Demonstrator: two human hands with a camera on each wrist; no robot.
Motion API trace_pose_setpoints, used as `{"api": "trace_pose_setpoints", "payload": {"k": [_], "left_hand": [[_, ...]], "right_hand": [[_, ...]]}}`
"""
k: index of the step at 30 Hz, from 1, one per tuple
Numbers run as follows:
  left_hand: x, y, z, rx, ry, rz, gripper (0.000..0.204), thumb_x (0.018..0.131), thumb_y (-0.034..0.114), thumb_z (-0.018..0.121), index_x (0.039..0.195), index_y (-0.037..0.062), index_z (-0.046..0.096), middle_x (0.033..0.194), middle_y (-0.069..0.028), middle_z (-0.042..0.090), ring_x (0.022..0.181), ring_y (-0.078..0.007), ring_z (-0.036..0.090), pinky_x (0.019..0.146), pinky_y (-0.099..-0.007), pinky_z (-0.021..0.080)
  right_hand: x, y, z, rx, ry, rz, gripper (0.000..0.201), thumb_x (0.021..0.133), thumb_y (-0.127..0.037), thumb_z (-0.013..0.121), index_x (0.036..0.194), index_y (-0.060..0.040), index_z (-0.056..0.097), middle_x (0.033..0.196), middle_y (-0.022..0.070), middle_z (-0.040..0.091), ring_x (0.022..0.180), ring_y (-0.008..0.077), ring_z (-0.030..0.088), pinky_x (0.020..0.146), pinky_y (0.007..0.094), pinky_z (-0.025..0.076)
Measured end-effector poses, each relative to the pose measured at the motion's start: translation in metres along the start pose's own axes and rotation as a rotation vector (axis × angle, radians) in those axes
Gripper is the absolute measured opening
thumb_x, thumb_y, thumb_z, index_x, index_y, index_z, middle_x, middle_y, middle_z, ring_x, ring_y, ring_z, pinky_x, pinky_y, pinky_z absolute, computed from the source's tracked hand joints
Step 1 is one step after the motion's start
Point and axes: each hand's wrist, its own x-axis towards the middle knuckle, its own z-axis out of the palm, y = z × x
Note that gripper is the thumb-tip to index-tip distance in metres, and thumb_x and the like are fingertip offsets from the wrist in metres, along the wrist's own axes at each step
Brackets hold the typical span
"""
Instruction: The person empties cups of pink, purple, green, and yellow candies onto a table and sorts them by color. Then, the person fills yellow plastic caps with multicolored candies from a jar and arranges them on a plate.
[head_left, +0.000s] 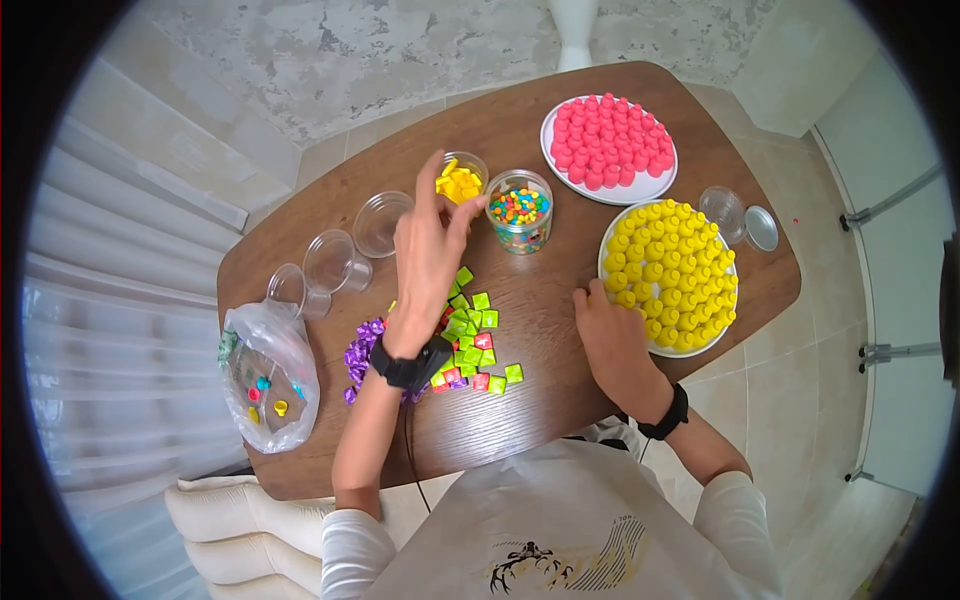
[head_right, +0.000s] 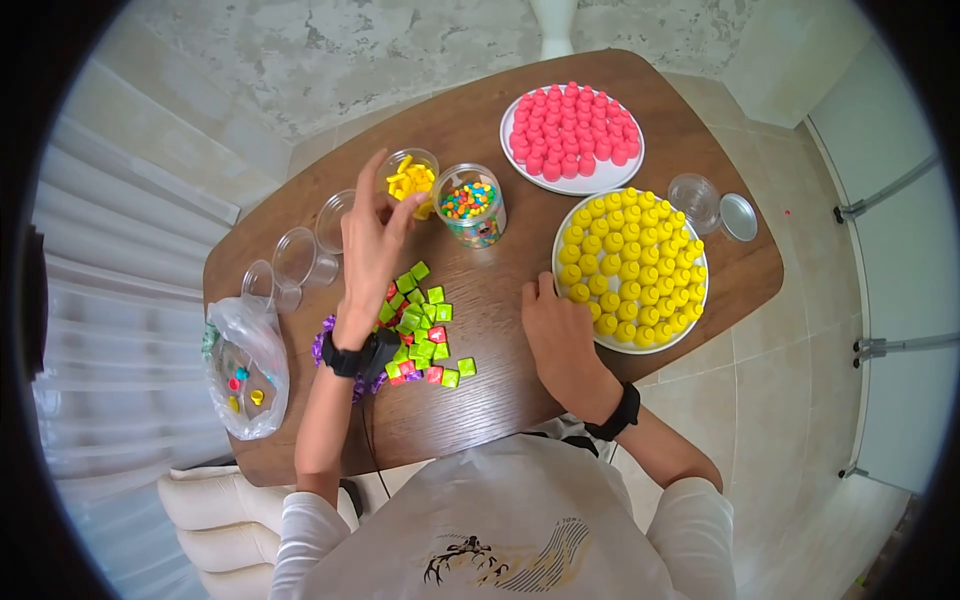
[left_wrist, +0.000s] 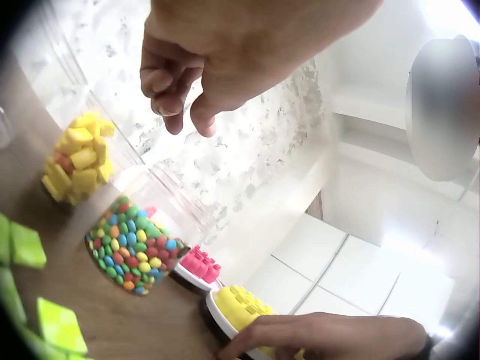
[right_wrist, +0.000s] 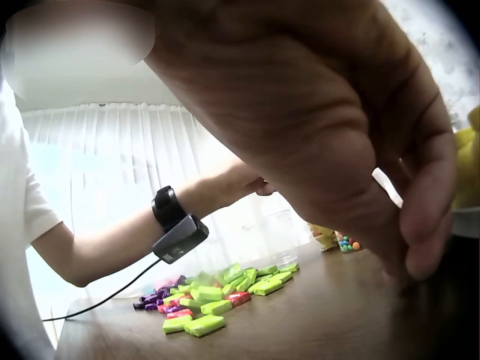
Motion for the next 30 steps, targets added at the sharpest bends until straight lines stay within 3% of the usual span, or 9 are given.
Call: {"api": "trace_pose_setpoints", "payload": {"k": [1, 2, 7, 8, 12, 16, 22, 27, 30], "left_hand": [[-0.011, 0.005, 0.003, -0.072, -0.063, -0.041, 0.063, 0.095, 0.016, 0.076, 0.15, 0.0052, 0.05, 0.067, -0.008, 0.065, 0.06, -0.0106, 0.06, 0.057, -0.031, 0.047], [-0.021, 0.004, 0.008, -0.105, -0.077, -0.033, 0.052, 0.095, 0.021, 0.077, 0.14, 0.0031, 0.059, 0.069, -0.0143, 0.068, 0.056, -0.0302, 0.063, 0.056, -0.0416, 0.049], [-0.07, 0.007, 0.016, -0.145, -0.332, 0.008, 0.035, 0.096, 0.015, 0.074, 0.127, 0.0019, 0.068, 0.075, -0.0126, 0.068, 0.066, -0.0256, 0.065, 0.064, -0.0387, 0.051], [-0.077, 0.007, 0.017, -0.174, -0.392, 0.058, 0.03, 0.096, 0.01, 0.073, 0.125, 0.0015, 0.069, 0.08, -0.0111, 0.068, 0.07, -0.0196, 0.065, 0.067, -0.0362, 0.051], [-0.09, 0.007, 0.017, -0.222, -0.449, 0.115, 0.026, 0.097, 0.005, 0.07, 0.122, -0.0006, 0.068, 0.098, -0.0128, 0.068, 0.078, -0.0224, 0.07, 0.071, -0.0365, 0.055], [-0.094, 0.009, 0.01, -0.296, -0.449, -0.023, 0.022, 0.098, 0.003, 0.069, 0.119, -0.0017, 0.069, 0.094, -0.0102, 0.07, 0.077, -0.0181, 0.069, 0.067, -0.0323, 0.055], [-0.067, 0.012, -0.009, -0.353, -0.247, -0.148, 0.013, 0.1, 0.004, 0.066, 0.108, -0.0046, 0.073, 0.085, -0.0062, 0.072, 0.069, -0.01, 0.066, 0.062, -0.0264, 0.053], [0.006, -0.001, -0.029, -0.217, 0.028, -0.156, 0.018, 0.101, 0.009, 0.067, 0.113, -0.0038, 0.072, 0.082, -0.0056, 0.072, 0.07, -0.0099, 0.068, 0.064, -0.0247, 0.053], [0.018, -0.016, -0.025, -0.05, 0.185, 0.165, 0.04, 0.097, 0.006, 0.069, 0.136, -0.004, 0.062, 0.109, -0.0144, 0.071, 0.077, -0.0158, 0.07, 0.066, -0.0276, 0.055]], "right_hand": [[-0.001, -0.001, 0.001, 0.002, -0.008, 0.011, 0.038, 0.075, 0.003, 0.076, 0.107, -0.0036, 0.056, 0.103, 0.0117, 0.059, 0.076, 0.0276, 0.072, 0.057, 0.039, 0.055], [0.0, 0.0, 0.002, 0.002, 0.022, -0.004, 0.042, 0.072, 0.003, 0.078, 0.107, -0.0039, 0.056, 0.104, 0.0113, 0.059, 0.075, 0.0266, 0.072, 0.056, 0.0378, 0.055], [0.007, 0.003, 0.0, 0.017, -0.004, -0.051, 0.04, 0.074, 0.004, 0.077, 0.107, -0.0034, 0.056, 0.104, 0.0129, 0.059, 0.076, 0.029, 0.072, 0.058, 0.039, 0.056], [0.01, 0.005, 0.004, 0.153, 0.04, -0.105, 0.036, 0.078, 0.003, 0.074, 0.108, -0.0035, 0.054, 0.102, 0.0137, 0.059, 0.076, 0.0312, 0.071, 0.06, 0.0405, 0.056], [0.021, -0.009, 0.002, 0.65, 0.187, -0.109, 0.027, 0.091, 0.002, 0.065, 0.114, -0.0028, 0.051, 0.103, 0.0165, 0.063, 0.083, 0.0362, 0.071, 0.069, 0.0451, 0.056], [0.028, -0.026, 0.005, 1.089, 0.166, -0.014, 0.029, 0.095, 0.002, 0.062, 0.12, -0.0032, 0.049, 0.107, 0.0163, 0.067, 0.089, 0.0356, 0.073, 0.073, 0.0452, 0.058], [0.028, -0.034, -0.004, 1.285, 0.182, 0.004, 0.034, 0.097, -0.003, 0.064, 0.126, -0.0034, 0.047, 0.109, 0.0162, 0.069, 0.091, 0.0361, 0.074, 0.077, 0.0434, 0.059], [0.022, -0.028, -0.002, 0.918, 0.175, -0.104, 0.024, 0.098, -0.012, 0.066, 0.116, -0.0051, 0.053, 0.109, 0.0143, 0.07, 0.087, 0.0365, 0.072, 0.072, 0.0494, 0.057], [0.019, -0.028, 0.007, 0.856, 0.085, -0.128, 0.019, 0.097, -0.015, 0.069, 0.112, -0.0074, 0.059, 0.105, 0.0107, 0.071, 0.087, 0.0325, 0.072, 0.071, 0.0439, 0.057]]}}
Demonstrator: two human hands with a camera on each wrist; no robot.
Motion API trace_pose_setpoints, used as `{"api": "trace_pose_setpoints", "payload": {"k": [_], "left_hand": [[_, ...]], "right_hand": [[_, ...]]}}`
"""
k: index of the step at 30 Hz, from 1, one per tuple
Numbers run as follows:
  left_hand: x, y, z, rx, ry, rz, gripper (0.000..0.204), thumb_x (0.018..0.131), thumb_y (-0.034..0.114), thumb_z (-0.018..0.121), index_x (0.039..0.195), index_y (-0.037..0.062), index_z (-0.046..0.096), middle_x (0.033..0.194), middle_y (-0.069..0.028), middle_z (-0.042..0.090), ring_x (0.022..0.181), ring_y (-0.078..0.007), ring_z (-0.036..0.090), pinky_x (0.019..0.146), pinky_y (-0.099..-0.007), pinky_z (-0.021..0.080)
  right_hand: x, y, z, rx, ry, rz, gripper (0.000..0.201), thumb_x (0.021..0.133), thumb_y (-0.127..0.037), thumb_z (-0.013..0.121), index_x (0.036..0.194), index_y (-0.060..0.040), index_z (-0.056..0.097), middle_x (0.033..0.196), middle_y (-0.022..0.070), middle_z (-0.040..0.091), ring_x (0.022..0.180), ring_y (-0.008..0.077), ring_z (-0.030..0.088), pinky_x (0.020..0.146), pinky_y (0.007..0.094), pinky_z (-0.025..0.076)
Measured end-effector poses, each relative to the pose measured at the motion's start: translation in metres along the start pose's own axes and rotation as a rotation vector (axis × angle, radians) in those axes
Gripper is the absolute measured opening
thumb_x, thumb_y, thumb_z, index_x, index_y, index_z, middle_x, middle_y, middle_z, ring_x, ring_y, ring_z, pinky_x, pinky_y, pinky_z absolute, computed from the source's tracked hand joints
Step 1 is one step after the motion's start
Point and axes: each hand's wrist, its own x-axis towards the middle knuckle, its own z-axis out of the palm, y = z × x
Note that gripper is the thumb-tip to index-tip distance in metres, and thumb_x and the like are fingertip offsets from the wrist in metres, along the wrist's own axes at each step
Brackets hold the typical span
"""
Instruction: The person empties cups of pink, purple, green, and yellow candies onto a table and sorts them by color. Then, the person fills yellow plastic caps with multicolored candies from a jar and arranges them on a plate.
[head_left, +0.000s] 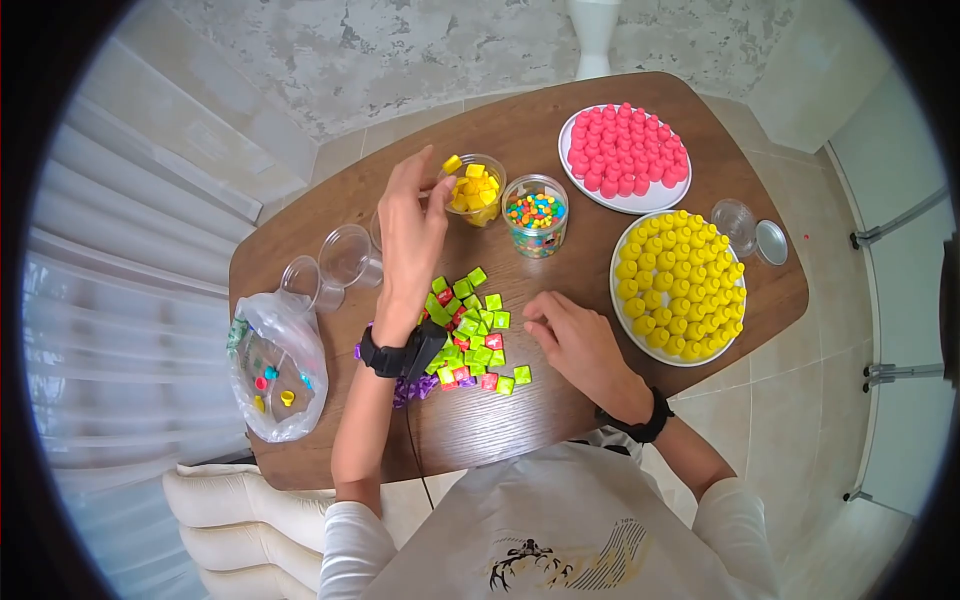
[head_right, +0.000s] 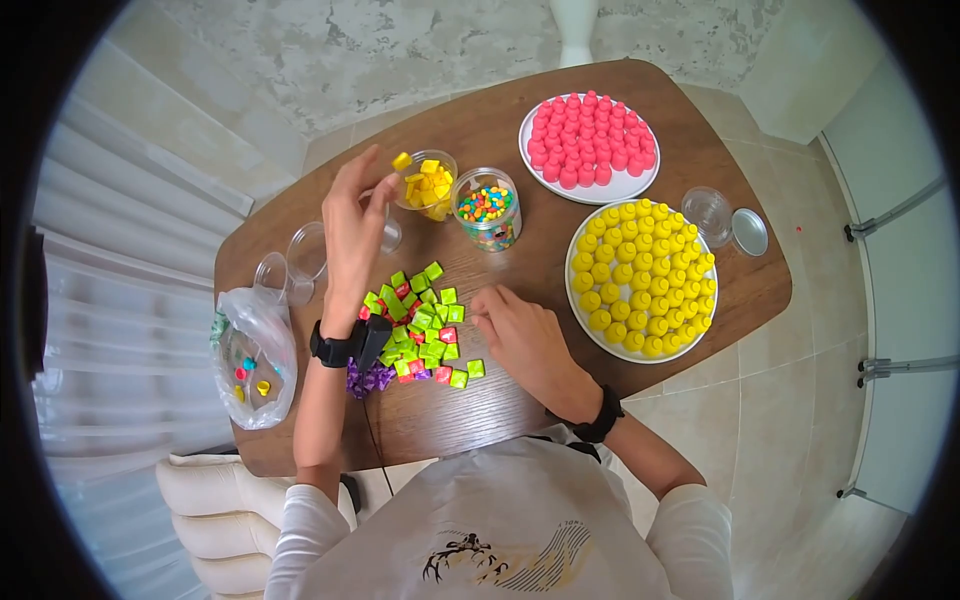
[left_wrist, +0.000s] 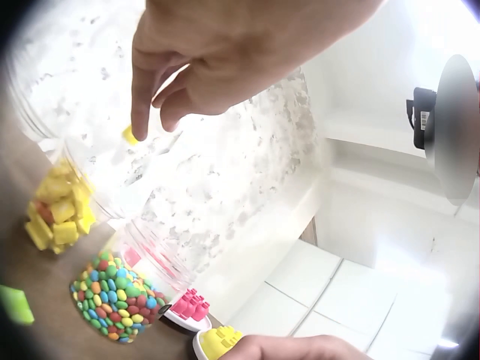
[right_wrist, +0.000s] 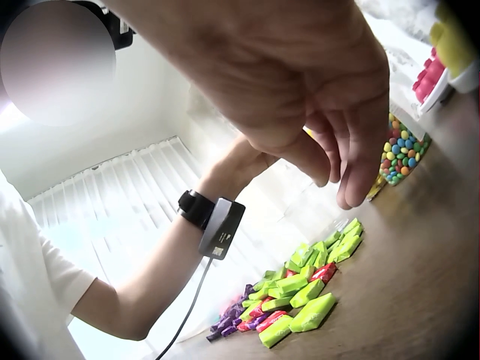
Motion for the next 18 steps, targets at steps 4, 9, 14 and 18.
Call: {"api": "trace_pose_setpoints", "payload": {"k": [4, 9, 14, 18], "left_hand": [[-0.036, 0.024, -0.004, -0.115, -0.186, -0.19, 0.04, 0.094, 0.002, 0.07, 0.134, -0.0002, 0.065, 0.121, -0.012, 0.066, 0.077, -0.0157, 0.069, 0.065, -0.028, 0.055], [-0.099, 0.01, -0.003, -0.173, -0.383, -0.244, 0.025, 0.096, 0.001, 0.068, 0.121, -0.0022, 0.07, 0.119, -0.0097, 0.065, 0.078, -0.0142, 0.068, 0.063, -0.028, 0.053], [-0.124, 0.015, -0.01, -0.084, -0.392, -0.221, 0.017, 0.096, 0.003, 0.07, 0.113, -0.0017, 0.072, 0.106, -0.0116, 0.067, 0.078, -0.0195, 0.066, 0.067, -0.0324, 0.05], [-0.132, 0.01, -0.01, -0.076, -0.429, -0.206, 0.019, 0.094, 0.004, 0.072, 0.112, -0.0015, 0.072, 0.108, -0.0136, 0.068, 0.081, -0.025, 0.065, 0.07, -0.0345, 0.051]], "right_hand": [[0.002, 0.006, 0.014, -0.073, -0.053, -0.054, 0.023, 0.097, -0.017, 0.067, 0.112, -0.0047, 0.054, 0.1, 0.0141, 0.067, 0.083, 0.0373, 0.071, 0.067, 0.0503, 0.054], [0.018, -0.008, 0.024, -0.272, -0.149, 0.007, 0.031, 0.096, -0.021, 0.07, 0.114, -0.0029, 0.053, 0.107, 0.0174, 0.065, 0.085, 0.0391, 0.07, 0.068, 0.0532, 0.054], [0.028, -0.001, 0.041, -0.387, -0.14, -0.076, 0.027, 0.093, -0.015, 0.068, 0.107, 0.0031, 0.054, 0.093, 0.0177, 0.066, 0.075, 0.0347, 0.073, 0.061, 0.0448, 0.056], [0.03, 0.004, 0.036, -0.332, -0.184, -0.088, 0.023, 0.094, -0.013, 0.066, 0.106, 0.0018, 0.055, 0.096, 0.0182, 0.068, 0.079, 0.036, 0.073, 0.064, 0.0479, 0.056]]}}
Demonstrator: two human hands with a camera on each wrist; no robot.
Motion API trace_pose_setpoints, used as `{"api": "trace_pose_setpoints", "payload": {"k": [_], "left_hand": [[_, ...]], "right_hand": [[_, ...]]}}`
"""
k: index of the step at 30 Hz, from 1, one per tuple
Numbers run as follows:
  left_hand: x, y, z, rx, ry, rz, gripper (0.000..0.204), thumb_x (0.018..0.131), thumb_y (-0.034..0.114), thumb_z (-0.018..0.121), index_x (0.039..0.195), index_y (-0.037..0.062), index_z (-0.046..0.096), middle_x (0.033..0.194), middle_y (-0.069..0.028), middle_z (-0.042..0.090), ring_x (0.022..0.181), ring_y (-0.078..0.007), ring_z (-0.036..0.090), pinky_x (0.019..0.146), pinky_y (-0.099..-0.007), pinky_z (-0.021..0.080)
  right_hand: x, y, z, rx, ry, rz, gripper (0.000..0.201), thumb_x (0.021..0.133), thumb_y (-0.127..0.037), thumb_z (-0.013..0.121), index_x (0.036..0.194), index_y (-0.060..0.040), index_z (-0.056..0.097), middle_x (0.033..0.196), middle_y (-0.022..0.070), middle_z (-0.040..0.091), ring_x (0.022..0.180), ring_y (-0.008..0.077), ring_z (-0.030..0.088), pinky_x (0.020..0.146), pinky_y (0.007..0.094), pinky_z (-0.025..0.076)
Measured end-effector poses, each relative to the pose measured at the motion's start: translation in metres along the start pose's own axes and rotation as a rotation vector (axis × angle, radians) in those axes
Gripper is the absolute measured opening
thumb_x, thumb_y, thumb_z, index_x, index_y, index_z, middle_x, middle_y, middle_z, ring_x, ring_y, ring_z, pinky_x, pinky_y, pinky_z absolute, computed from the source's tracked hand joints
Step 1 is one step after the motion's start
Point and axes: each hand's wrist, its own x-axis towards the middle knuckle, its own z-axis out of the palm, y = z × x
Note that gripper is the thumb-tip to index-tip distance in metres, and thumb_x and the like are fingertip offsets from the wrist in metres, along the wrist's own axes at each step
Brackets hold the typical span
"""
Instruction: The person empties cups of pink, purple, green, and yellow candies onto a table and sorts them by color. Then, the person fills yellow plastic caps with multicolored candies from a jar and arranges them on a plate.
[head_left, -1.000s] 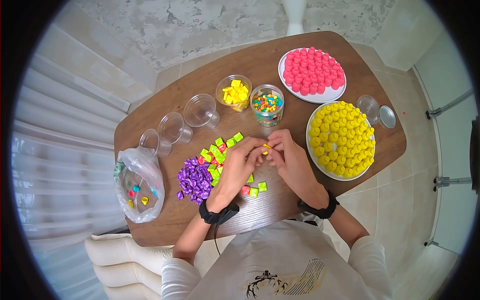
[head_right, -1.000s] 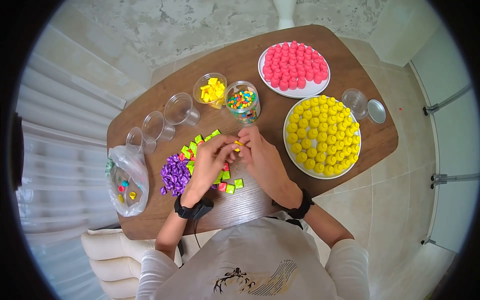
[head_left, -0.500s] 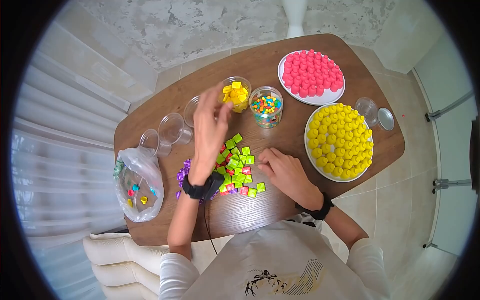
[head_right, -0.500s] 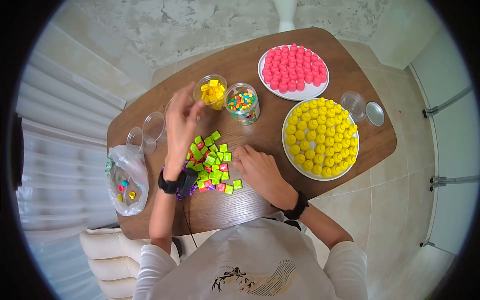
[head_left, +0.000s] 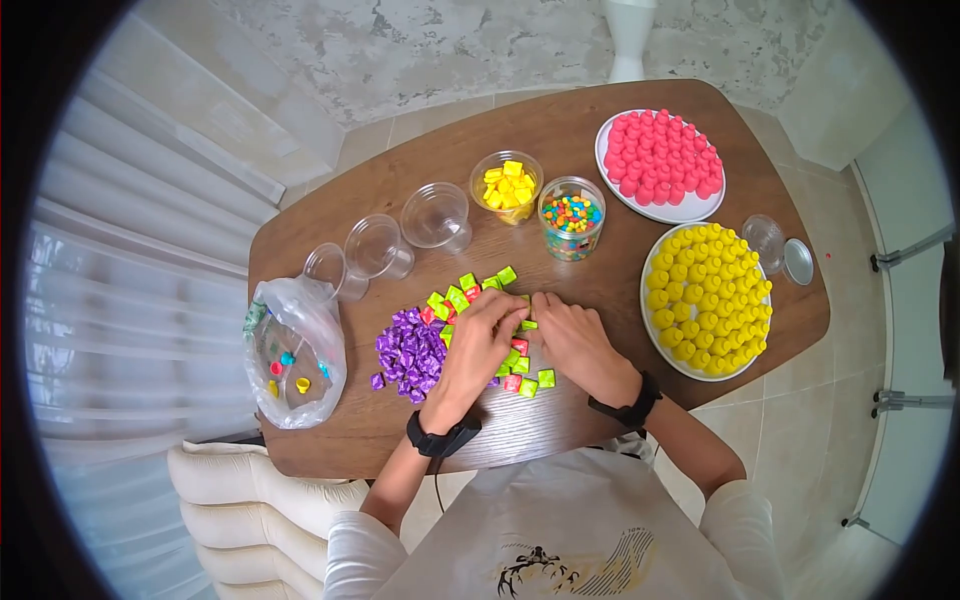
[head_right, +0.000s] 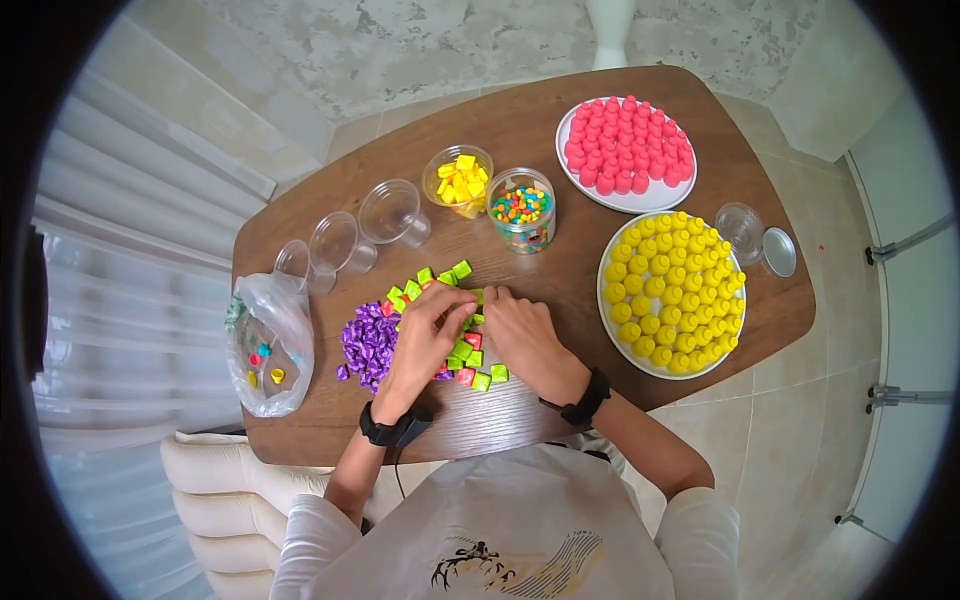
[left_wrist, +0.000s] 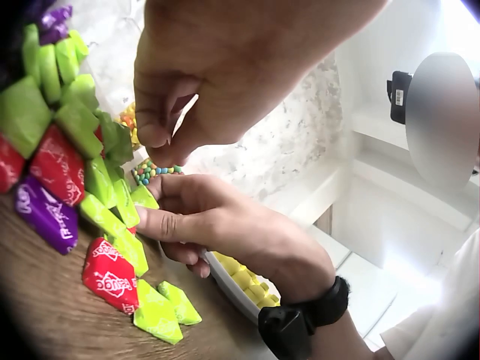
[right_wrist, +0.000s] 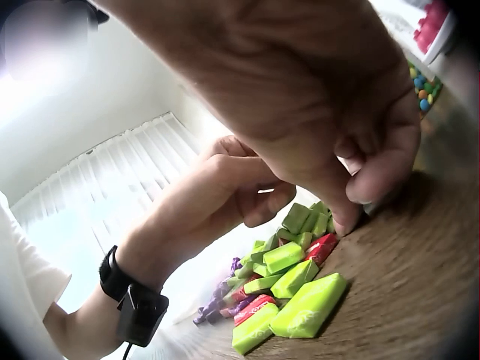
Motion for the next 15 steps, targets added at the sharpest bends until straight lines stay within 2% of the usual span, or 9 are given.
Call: {"api": "trace_pose_setpoints", "payload": {"k": [4, 5, 8, 10, 11, 13, 15], "left_hand": [[-0.003, 0.012, 0.0, -0.052, -0.013, -0.031, 0.023, 0.092, 0.003, 0.074, 0.114, -0.0032, 0.069, 0.109, -0.0141, 0.068, 0.083, -0.0242, 0.067, 0.071, -0.033, 0.053], [-0.003, 0.011, -0.001, -0.051, -0.01, -0.031, 0.023, 0.092, 0.003, 0.074, 0.114, -0.0032, 0.069, 0.109, -0.0141, 0.068, 0.083, -0.0242, 0.067, 0.071, -0.033, 0.053], [-0.004, 0.006, -0.004, -0.123, 0.01, -0.062, 0.019, 0.093, 0.002, 0.073, 0.111, -0.0027, 0.07, 0.1, -0.0115, 0.07, 0.079, -0.0196, 0.067, 0.067, -0.0302, 0.053], [0.001, 0.001, -0.013, -0.094, 0.003, -0.108, 0.015, 0.093, 0.0, 0.072, 0.108, -0.0021, 0.07, 0.088, -0.0074, 0.07, 0.071, -0.0136, 0.066, 0.062, -0.0274, 0.052], [0.005, 0.008, -0.021, -0.093, 0.004, -0.104, 0.015, 0.093, 0.0, 0.072, 0.108, -0.0021, 0.07, 0.088, -0.0074, 0.07, 0.071, -0.0136, 0.066, 0.062, -0.0274, 0.052], [0.016, 0.023, -0.043, -0.109, 0.111, -0.17, 0.014, 0.094, -0.002, 0.069, 0.108, -0.0028, 0.07, 0.085, -0.0094, 0.07, 0.071, -0.0167, 0.068, 0.065, -0.0307, 0.055], [0.033, 0.012, -0.058, -0.178, 0.316, -0.106, 0.012, 0.096, 0.001, 0.07, 0.106, -0.0039, 0.07, 0.082, -0.0075, 0.07, 0.067, -0.0108, 0.066, 0.059, -0.0285, 0.053]], "right_hand": [[0.001, -0.001, -0.005, 0.096, 0.01, 0.024, 0.02, 0.095, -0.013, 0.065, 0.107, 0.0002, 0.055, 0.097, 0.0187, 0.068, 0.083, 0.0402, 0.072, 0.067, 0.0518, 0.055], [0.0, 0.0, -0.003, 0.2, 0.056, 0.003, 0.02, 0.095, -0.013, 0.065, 0.108, -0.0008, 0.055, 0.099, 0.0189, 0.068, 0.085, 0.0421, 0.07, 0.069, 0.0531, 0.054], [0.002, -0.002, -0.002, 0.378, 0.119, -0.031, 0.02, 0.096, -0.012, 0.064, 0.11, -0.0023, 0.054, 0.1, 0.0194, 0.068, 0.087, 0.0445, 0.069, 0.072, 0.0547, 0.053], [0.003, -0.007, -0.006, 0.448, 0.145, -0.04, 0.02, 0.096, -0.011, 0.064, 0.111, -0.0029, 0.053, 0.1, 0.0197, 0.068, 0.086, 0.045, 0.068, 0.073, 0.055, 0.053], [0.004, -0.01, -0.009, 0.509, 0.156, -0.03, 0.019, 0.097, -0.012, 0.063, 0.11, -0.0033, 0.053, 0.099, 0.0197, 0.069, 0.087, 0.0444, 0.068, 0.072, 0.0551, 0.053], [0.002, -0.014, -0.019, 0.568, 0.169, -0.024, 0.018, 0.097, -0.012, 0.063, 0.11, -0.0038, 0.053, 0.098, 0.0197, 0.069, 0.087, 0.0438, 0.068, 0.071, 0.0552, 0.052], [-0.007, -0.016, -0.027, 0.402, 0.153, -0.017, 0.018, 0.098, -0.014, 0.063, 0.109, -0.004, 0.054, 0.095, 0.0198, 0.069, 0.089, 0.042, 0.069, 0.07, 0.0544, 0.052]]}}
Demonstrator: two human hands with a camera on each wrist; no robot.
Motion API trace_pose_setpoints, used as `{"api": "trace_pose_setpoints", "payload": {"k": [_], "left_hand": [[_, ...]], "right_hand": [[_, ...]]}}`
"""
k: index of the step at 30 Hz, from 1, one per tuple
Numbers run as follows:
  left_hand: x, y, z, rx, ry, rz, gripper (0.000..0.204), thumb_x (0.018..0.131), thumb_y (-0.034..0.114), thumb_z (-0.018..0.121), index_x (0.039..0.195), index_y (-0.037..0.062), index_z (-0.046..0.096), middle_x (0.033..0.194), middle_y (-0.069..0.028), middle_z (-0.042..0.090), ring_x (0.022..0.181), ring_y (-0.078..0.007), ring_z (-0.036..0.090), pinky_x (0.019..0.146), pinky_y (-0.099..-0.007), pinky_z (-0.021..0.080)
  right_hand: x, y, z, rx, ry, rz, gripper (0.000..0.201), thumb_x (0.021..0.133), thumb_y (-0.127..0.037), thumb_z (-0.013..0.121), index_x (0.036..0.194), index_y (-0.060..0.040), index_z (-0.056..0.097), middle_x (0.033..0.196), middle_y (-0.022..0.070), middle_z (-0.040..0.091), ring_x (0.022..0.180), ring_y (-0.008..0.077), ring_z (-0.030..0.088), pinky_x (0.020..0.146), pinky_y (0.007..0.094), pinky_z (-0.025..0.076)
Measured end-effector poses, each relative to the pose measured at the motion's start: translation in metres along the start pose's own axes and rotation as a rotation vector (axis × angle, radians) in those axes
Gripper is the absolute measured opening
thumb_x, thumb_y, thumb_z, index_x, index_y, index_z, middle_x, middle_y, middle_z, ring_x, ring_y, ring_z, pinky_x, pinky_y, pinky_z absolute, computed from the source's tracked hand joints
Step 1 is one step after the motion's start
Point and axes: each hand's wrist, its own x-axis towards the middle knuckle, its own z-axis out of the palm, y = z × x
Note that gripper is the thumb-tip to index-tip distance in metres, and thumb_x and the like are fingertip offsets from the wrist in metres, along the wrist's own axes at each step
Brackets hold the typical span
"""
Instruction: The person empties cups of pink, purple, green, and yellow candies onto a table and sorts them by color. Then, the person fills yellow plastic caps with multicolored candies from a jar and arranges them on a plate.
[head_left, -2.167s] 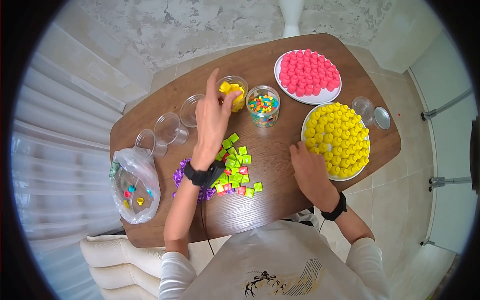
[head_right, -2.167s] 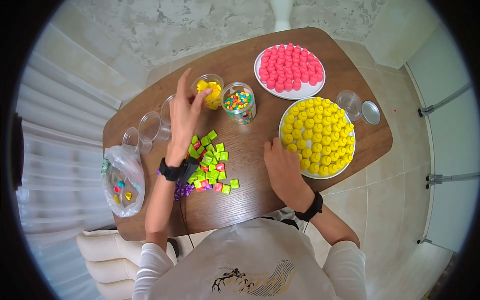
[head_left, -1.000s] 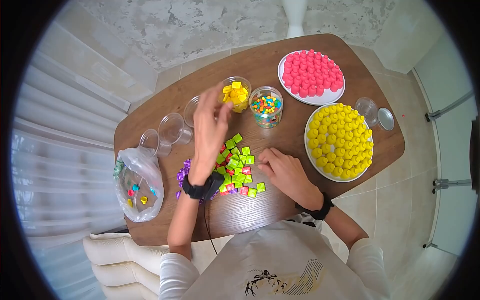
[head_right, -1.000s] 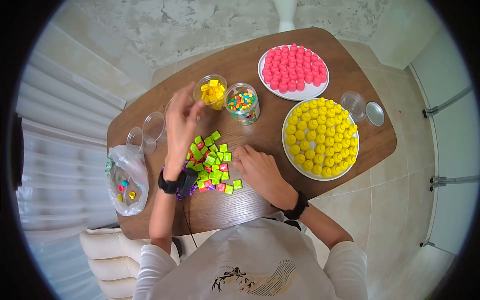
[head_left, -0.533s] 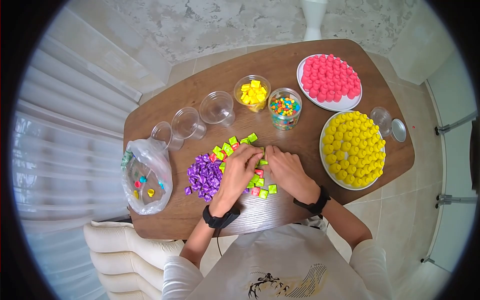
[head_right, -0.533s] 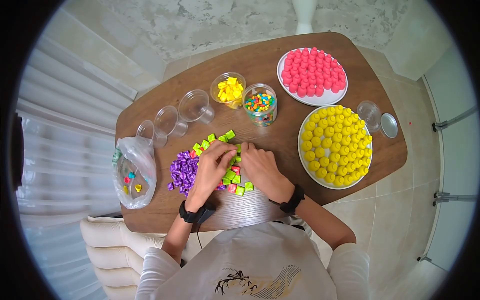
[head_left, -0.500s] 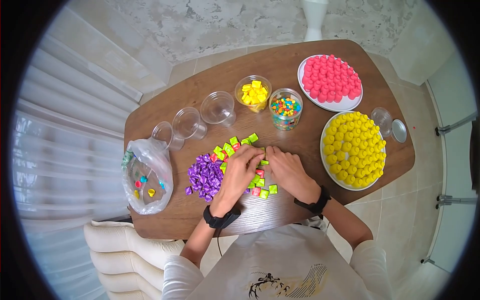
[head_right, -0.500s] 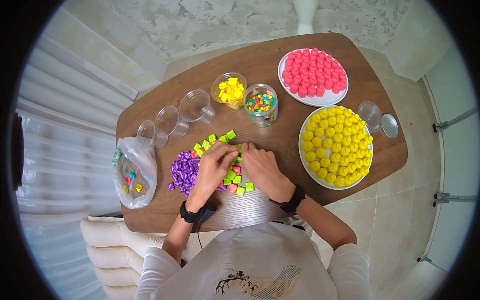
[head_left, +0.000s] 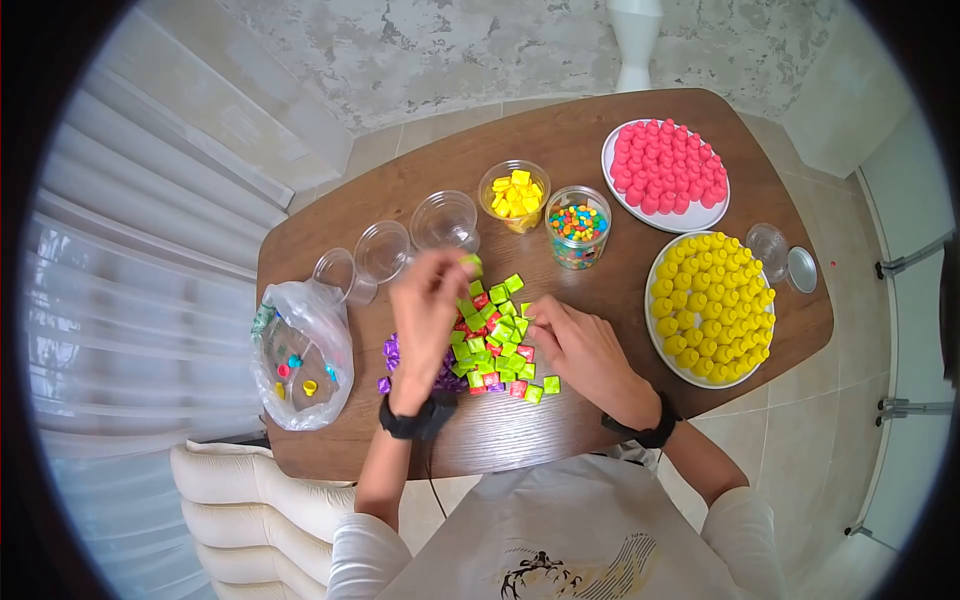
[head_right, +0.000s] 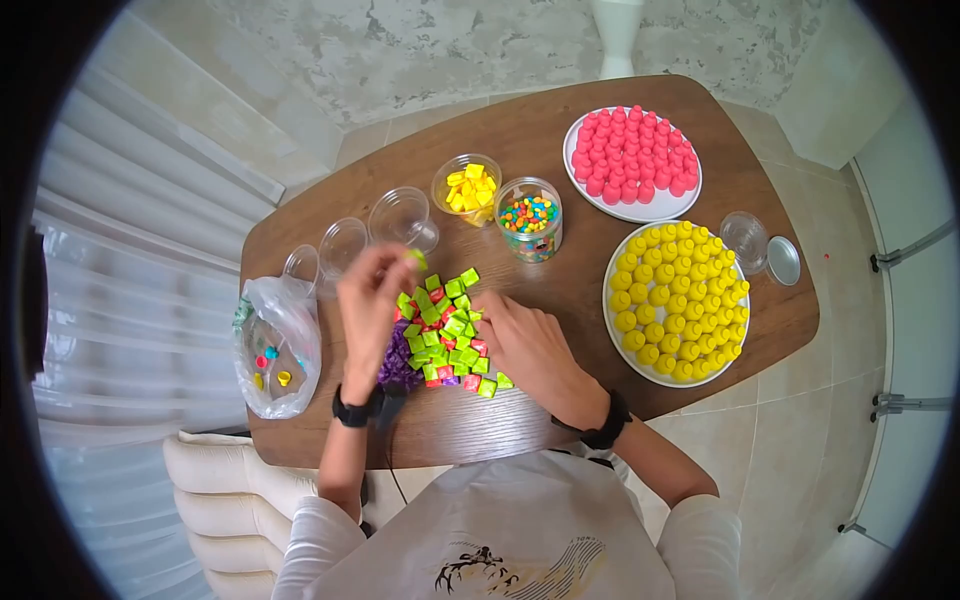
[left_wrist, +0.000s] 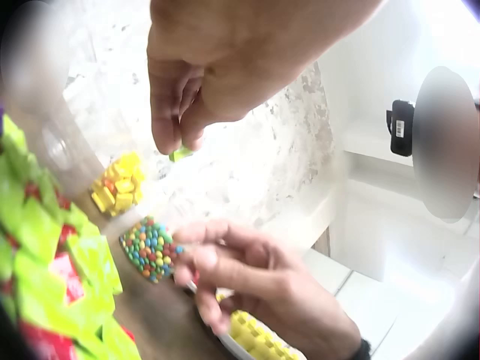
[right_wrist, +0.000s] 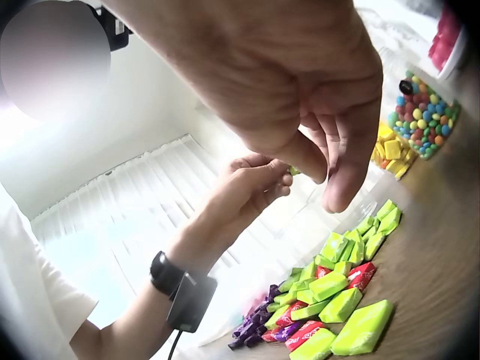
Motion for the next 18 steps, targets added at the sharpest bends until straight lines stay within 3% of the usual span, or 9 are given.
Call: {"api": "trace_pose_setpoints", "payload": {"k": [2, 4, 6, 8, 12, 14, 15, 16, 18], "left_hand": [[0.021, -0.004, -0.008, -0.037, 0.081, -0.055, 0.013, 0.097, 0.002, 0.069, 0.107, -0.0048, 0.07, 0.083, -0.0088, 0.07, 0.066, -0.0129, 0.066, 0.06, -0.0282, 0.053], [0.034, -0.014, -0.01, 0.132, 0.128, 0.086, 0.016, 0.097, 0.003, 0.069, 0.111, -0.0044, 0.07, 0.082, -0.0094, 0.069, 0.066, -0.0144, 0.067, 0.06, -0.0276, 0.053], [0.03, -0.014, -0.006, 0.153, 0.102, 0.069, 0.018, 0.097, 0.003, 0.069, 0.114, -0.0031, 0.07, 0.09, -0.0109, 0.07, 0.067, -0.0157, 0.067, 0.061, -0.0278, 0.053], [0.019, -0.009, 0.003, 0.167, 0.07, 0.05, 0.02, 0.096, 0.003, 0.069, 0.116, -0.0016, 0.07, 0.101, -0.0112, 0.07, 0.069, -0.0161, 0.068, 0.063, -0.029, 0.054], [-0.007, -0.022, 0.019, 0.139, 0.015, 0.095, 0.021, 0.095, 0.002, 0.071, 0.116, -0.0002, 0.07, 0.108, -0.0072, 0.067, 0.073, -0.0124, 0.067, 0.062, -0.0253, 0.052], [-0.02, -0.019, 0.022, 0.177, -0.109, 0.14, 0.018, 0.095, 0.002, 0.071, 0.112, -0.0005, 0.072, 0.106, -0.007, 0.068, 0.075, -0.0123, 0.066, 0.062, -0.0254, 0.053], [-0.029, -0.013, 0.023, 0.099, -0.177, -0.03, 0.014, 0.095, 0.002, 0.072, 0.109, -0.0012, 0.072, 0.108, -0.0069, 0.068, 0.077, -0.0127, 0.066, 0.065, -0.0268, 0.054], [-0.036, -0.015, 0.024, 0.1, -0.174, -0.031, 0.014, 0.095, 0.002, 0.072, 0.109, -0.0012, 0.072, 0.108, -0.0069, 0.068, 0.077, -0.0127, 0.066, 0.065, -0.0268, 0.054], [-0.047, -0.02, 0.025, 0.136, -0.361, 0.086, 0.018, 0.095, 0.003, 0.072, 0.112, -0.0002, 0.071, 0.103, -0.0074, 0.069, 0.078, -0.0151, 0.068, 0.069, -0.0288, 0.055]], "right_hand": [[-0.011, 0.002, -0.005, -0.083, -0.086, 0.017, 0.018, 0.098, -0.016, 0.065, 0.108, -0.0058, 0.055, 0.094, 0.0161, 0.068, 0.086, 0.0398, 0.069, 0.068, 0.0519, 0.052], [-0.024, 0.001, -0.008, -0.167, -0.168, 0.037, 0.019, 0.097, -0.019, 0.068, 0.107, -0.0077, 0.056, 0.093, 0.0125, 0.068, 0.083, 0.0376, 0.07, 0.067, 0.0493, 0.052], [-0.04, -0.001, -0.009, -0.321, -0.289, 0.041, 0.025, 0.096, -0.024, 0.069, 0.108, -0.0074, 0.055, 0.101, 0.0123, 0.065, 0.084, 0.0383, 0.069, 0.066, 0.0511, 0.051], [-0.052, -0.004, -0.008, -0.325, -0.311, 0.07, 0.028, 0.095, -0.025, 0.07, 0.109, -0.0071, 0.054, 0.104, 0.0125, 0.063, 0.085, 0.0389, 0.069, 0.067, 0.052, 0.051], [-0.058, -0.004, 0.0, -0.323, -0.366, 0.102, 0.033, 0.095, -0.026, 0.07, 0.112, -0.0056, 0.051, 0.109, 0.0137, 0.06, 0.087, 0.0405, 0.069, 0.07, 0.0546, 0.051], [-0.057, -0.003, -0.001, -0.318, -0.365, 0.096, 0.032, 0.095, -0.023, 0.07, 0.111, -0.0055, 0.05, 0.107, 0.0138, 0.061, 0.086, 0.0406, 0.069, 0.07, 0.0547, 0.051], [-0.056, -0.002, -0.001, -0.314, -0.36, 0.09, 0.03, 0.094, -0.021, 0.07, 0.11, -0.0053, 0.05, 0.105, 0.0139, 0.061, 0.086, 0.0407, 0.069, 0.069, 0.0549, 0.051], [-0.055, 0.001, -0.001, -0.313, -0.361, 0.087, 0.03, 0.094, -0.021, 0.07, 0.11, -0.0053, 0.05, 0.105, 0.0139, 0.061, 0.086, 0.0407, 0.069, 0.069, 0.0549, 0.051], [-0.048, 0.008, -0.002, -0.279, -0.355, 0.054, 0.027, 0.095, -0.016, 0.069, 0.109, -0.0045, 0.049, 0.101, 0.0147, 0.064, 0.088, 0.0409, 0.068, 0.07, 0.0538, 0.052]]}}
